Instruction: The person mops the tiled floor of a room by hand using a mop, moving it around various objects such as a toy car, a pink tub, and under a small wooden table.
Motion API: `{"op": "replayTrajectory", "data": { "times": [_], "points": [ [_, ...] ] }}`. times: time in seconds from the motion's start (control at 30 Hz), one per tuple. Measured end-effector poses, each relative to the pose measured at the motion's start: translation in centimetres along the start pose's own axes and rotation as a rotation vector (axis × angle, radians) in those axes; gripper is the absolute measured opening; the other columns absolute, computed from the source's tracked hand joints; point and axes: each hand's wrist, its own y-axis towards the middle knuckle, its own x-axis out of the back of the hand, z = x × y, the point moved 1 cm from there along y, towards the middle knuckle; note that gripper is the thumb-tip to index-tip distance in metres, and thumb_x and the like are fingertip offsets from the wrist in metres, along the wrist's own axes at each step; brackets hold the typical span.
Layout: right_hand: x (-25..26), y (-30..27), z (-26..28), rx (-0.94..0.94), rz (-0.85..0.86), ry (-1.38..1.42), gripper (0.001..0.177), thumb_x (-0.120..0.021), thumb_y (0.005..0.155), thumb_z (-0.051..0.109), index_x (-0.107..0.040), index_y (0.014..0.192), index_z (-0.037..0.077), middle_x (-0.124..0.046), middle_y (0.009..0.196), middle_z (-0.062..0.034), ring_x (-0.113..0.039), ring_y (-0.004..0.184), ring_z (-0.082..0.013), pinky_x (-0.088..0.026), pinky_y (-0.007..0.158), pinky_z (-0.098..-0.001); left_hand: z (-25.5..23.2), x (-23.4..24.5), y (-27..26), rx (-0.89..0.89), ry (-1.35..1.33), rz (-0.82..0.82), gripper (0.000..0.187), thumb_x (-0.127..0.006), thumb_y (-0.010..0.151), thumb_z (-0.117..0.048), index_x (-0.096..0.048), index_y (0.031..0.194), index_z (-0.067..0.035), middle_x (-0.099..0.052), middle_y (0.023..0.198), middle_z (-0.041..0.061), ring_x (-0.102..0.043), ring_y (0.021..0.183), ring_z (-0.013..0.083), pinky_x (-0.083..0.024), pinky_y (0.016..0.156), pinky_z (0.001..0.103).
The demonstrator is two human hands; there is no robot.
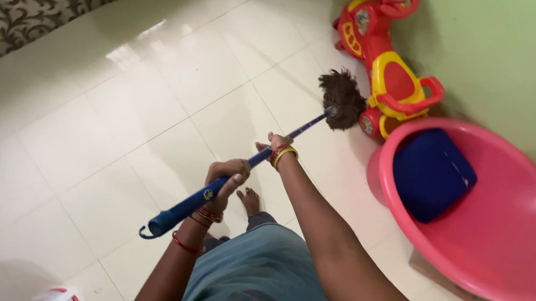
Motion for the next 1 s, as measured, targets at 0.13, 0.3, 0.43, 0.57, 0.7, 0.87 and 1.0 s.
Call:
{"op": "replayTrajectory", "data": {
  "times": [0.13,0.3,0.43,0.57,0.7,0.87,1.0],
  "points": [
    [0.7,3.5,-1.5,0.063,-0.042,-0.157,0.014,-0.056,0.100,0.007,-0.056,0.111,-0.001,-0.072,0.092,-0.0130,-0.064,0.056,-0.0184,-0.052,0.048,-0.0240,-1.9,-0.7,-1.4,-0.056,0.011,-0.053,0.013,-0.055,0.098,-0.011,-0.051,0.088,-0.003,-0.048,0.066,0.008,-0.048,0.065,0.0199,-0.047,0.067,0.036],
    [-1.5,1.9,-4.7,0.021,0.022,-0.484,0.003,-0.057,0.084,-0.004,-0.059,0.085,-0.006,-0.065,0.075,-0.0182,-0.064,0.056,-0.0250,-0.054,0.048,-0.0357,-5.5,0.3,-4.0,-0.171,0.105,-0.090,0.007,-0.054,0.097,-0.007,-0.050,0.096,-0.002,-0.058,0.071,0.012,-0.059,0.068,0.0228,-0.054,0.075,0.040],
    [-5.0,-3.6,-7.6,-0.003,0.050,-0.600,0.004,-0.056,0.080,-0.004,-0.060,0.080,-0.005,-0.065,0.067,-0.0166,-0.065,0.056,-0.0254,-0.056,0.048,-0.0362,-8.7,1.3,-7.6,-0.108,0.157,-0.181,0.009,-0.053,0.097,-0.005,-0.050,0.089,-0.002,-0.053,0.069,0.011,-0.056,0.068,0.0237,-0.055,0.075,0.040],
    [-7.6,-7.2,-11.7,0.039,0.099,-0.859,0.012,-0.054,0.083,0.001,-0.063,0.078,-0.004,-0.066,0.059,-0.0133,-0.063,0.051,-0.0228,-0.049,0.043,-0.0342,-11.5,1.7,-11.6,-0.043,0.221,-0.339,0.017,-0.052,0.093,-0.005,-0.045,0.078,0.000,-0.048,0.066,0.009,-0.048,0.065,0.0213,-0.049,0.072,0.037],
    [-9.2,-9.3,-16.9,0.020,0.134,-0.838,0.008,-0.058,0.085,-0.001,-0.057,0.077,-0.001,-0.062,0.058,-0.0099,-0.062,0.049,-0.0211,-0.048,0.039,-0.0330,-14.3,1.7,-16.3,0.052,0.323,-0.445,0.023,-0.052,0.083,-0.007,-0.041,0.065,0.000,-0.046,0.066,0.010,-0.048,0.067,0.0209,-0.047,0.073,0.036],
    [-10.0,-11.7,-23.7,-0.004,0.240,-0.969,0.012,-0.060,0.084,-0.002,-0.052,0.075,0.001,-0.060,0.059,-0.0085,-0.061,0.047,-0.0196,-0.046,0.038,-0.0307,-17.2,1.2,-22.4,0.056,0.366,-0.585,0.022,-0.052,0.081,-0.007,-0.041,0.064,0.002,-0.046,0.065,0.010,-0.049,0.068,0.0213,-0.049,0.074,0.037],
    [-10.6,-14.5,-28.7,-0.043,0.325,-0.966,0.016,-0.060,0.084,-0.007,-0.048,0.076,0.000,-0.057,0.061,-0.0086,-0.058,0.047,-0.0179,-0.047,0.039,-0.0299,-19.2,0.8,-27.0,0.053,0.410,-0.657,0.019,-0.052,0.080,-0.005,-0.045,0.064,0.003,-0.048,0.066,0.011,-0.051,0.071,0.0223,-0.049,0.076,0.037]
  ]
}}
